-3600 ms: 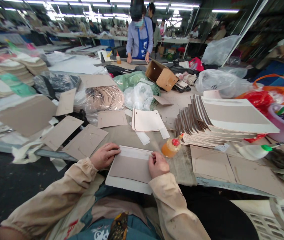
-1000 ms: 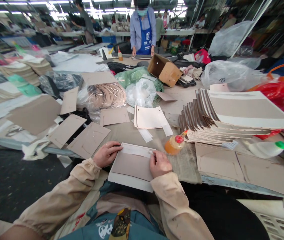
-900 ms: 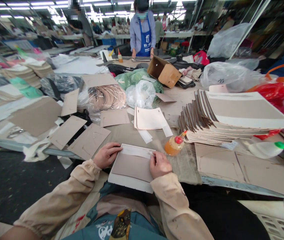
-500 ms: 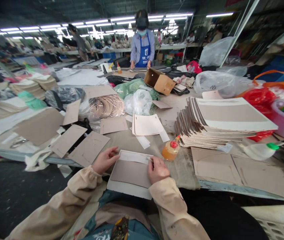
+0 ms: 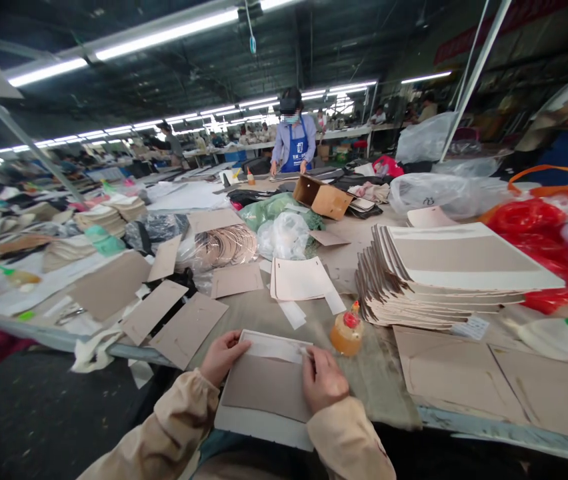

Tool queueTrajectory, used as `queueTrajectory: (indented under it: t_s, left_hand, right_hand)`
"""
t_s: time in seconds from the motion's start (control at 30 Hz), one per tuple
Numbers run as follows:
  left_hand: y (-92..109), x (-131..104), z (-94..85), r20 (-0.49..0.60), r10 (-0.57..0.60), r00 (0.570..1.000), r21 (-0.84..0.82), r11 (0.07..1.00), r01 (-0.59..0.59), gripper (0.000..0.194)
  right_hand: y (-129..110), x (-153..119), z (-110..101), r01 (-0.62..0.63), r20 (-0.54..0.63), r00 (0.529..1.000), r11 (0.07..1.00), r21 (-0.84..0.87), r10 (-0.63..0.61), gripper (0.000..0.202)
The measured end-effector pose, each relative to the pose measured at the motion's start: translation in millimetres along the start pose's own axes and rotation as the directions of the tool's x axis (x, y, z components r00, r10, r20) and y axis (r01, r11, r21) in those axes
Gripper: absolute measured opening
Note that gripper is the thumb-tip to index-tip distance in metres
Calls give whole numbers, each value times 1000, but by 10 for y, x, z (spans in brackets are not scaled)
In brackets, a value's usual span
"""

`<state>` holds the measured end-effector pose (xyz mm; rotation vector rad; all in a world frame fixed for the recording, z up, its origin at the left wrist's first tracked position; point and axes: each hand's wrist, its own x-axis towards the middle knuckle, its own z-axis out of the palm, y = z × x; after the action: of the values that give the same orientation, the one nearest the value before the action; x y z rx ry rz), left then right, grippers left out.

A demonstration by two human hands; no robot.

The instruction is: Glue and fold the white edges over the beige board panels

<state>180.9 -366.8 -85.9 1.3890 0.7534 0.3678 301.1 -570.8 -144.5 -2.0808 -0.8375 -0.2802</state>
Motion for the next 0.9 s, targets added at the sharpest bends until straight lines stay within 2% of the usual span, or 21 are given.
queueTrajectory:
  t_s: [0.17, 0.33, 0.5, 0.6, 0.73, 0.9]
  left_hand:
    - [89, -157, 12, -28, 18, 999, -64, 998, -19, 32]
    - [149, -272, 7, -38, 48, 998, -88, 995, -52, 33]
    - [163, -331, -39, -77, 56, 995, -195, 978, -70, 33]
    - [161, -371, -58, -69, 44, 997, -257, 964, -60, 35]
    - [142, -423, -24, -64, 27, 998, -290, 956, -44, 36]
    - [86, -455, 64, -24, 4, 1000, -310, 951, -11, 38]
  right_hand:
    - [-49, -6, -110, -135, -77, 984, 959, 248, 158, 29]
    - [-23, -18, -122, -151, -145, 964, 905, 398, 225, 37]
    - [8, -22, -94, -215, -143, 917, 765, 606, 371, 45]
    - [-10, -37, -91, -215, -88, 936, 753, 621, 340, 45]
    - [-53, -53, -121, -223, -2, 962, 785, 579, 275, 43]
    - [-106, -26, -242, -229, 58, 971, 830, 508, 232, 37]
